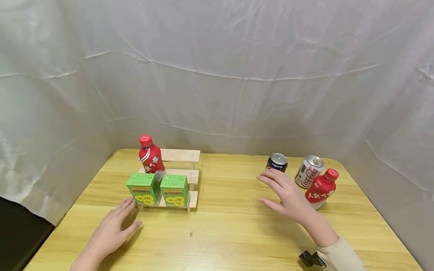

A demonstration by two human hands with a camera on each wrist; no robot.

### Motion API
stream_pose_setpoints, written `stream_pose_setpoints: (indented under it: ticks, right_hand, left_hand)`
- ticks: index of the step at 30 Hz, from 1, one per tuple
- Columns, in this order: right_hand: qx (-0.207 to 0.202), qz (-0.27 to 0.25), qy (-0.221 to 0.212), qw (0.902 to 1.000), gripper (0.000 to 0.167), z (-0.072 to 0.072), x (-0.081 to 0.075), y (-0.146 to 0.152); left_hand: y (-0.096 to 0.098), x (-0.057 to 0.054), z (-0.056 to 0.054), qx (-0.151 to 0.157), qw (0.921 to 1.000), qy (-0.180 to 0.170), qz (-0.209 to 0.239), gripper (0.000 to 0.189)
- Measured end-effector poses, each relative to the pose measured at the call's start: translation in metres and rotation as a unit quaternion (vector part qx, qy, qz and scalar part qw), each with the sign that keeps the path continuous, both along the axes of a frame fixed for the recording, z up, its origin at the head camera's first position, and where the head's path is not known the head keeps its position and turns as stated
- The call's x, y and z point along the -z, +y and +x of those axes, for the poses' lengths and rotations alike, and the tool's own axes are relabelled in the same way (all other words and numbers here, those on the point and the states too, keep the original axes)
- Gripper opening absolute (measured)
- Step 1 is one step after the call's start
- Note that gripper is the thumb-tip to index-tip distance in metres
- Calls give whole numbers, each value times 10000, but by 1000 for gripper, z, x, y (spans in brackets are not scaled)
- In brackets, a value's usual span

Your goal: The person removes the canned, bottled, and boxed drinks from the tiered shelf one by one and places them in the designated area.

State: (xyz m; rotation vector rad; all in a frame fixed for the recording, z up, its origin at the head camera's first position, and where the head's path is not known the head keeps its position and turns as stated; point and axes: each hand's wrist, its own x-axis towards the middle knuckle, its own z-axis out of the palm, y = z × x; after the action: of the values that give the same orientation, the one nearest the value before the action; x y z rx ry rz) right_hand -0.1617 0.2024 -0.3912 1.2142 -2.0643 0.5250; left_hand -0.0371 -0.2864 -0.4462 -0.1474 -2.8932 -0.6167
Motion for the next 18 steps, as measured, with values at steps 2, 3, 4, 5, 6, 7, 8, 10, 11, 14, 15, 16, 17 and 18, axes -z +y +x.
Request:
stream_pose_setpoints:
  ticks: [2,3,4,5,6,7,8,10,11,14,15,16,17,18]
  right_hand:
    - [-5,54,22,10000,57,-2,-1,-8]
    - [-7,81,33,10000,57,-4,-1,-13]
    - [-14,109,28,9999,57,-5,-2,-17]
    - [-22,141,31,9999,57,-6,-2,-21]
    - [-25,187,9,9998,57,-7,-3,-25]
    - [-47,218,-18,9998,57,-8,-4,-29]
    - [-94,229,-38,9997,57,-9,-4,-33]
    - [-214,243,-67,9995,56,-12,-6,-41]
    - [-274,238,-49,9993,56,-13,-7,-46]
    - [-430,177,58,9989,55,-17,-10,-59]
    - [-464,153,86,9988,54,-18,-12,-64]
    - [-485,127,116,9987,54,-20,-13,-67]
    - [-502,101,135,9986,54,-21,-14,-71]
    - [-506,85,138,9986,54,-23,-15,-74]
  left_hand:
    - [1,0,-1,-5,10000,-9,-39,72]
    - [1,0,-1,-6,10000,-7,-69,72]
    - [1,0,-1,-7,9999,0,-102,71]
    - [2,0,-1,-6,9999,4,-129,71]
    - [2,0,-1,-6,9999,9,-160,71]
    - [2,0,-1,-4,9998,17,-191,71]
    - [2,0,-1,-8,9997,20,-226,71]
    - [2,1,-1,-20,9996,12,-283,71]
    - [2,0,0,-32,9996,1,-298,71]
    - [2,0,1,-77,9995,-37,-308,71]
    - [2,0,1,-83,9995,-41,-297,71]
    - [2,0,1,-88,9996,-45,-277,71]
    - [2,0,1,-90,9996,-43,-248,71]
    - [2,0,0,-88,9997,-24,-210,71]
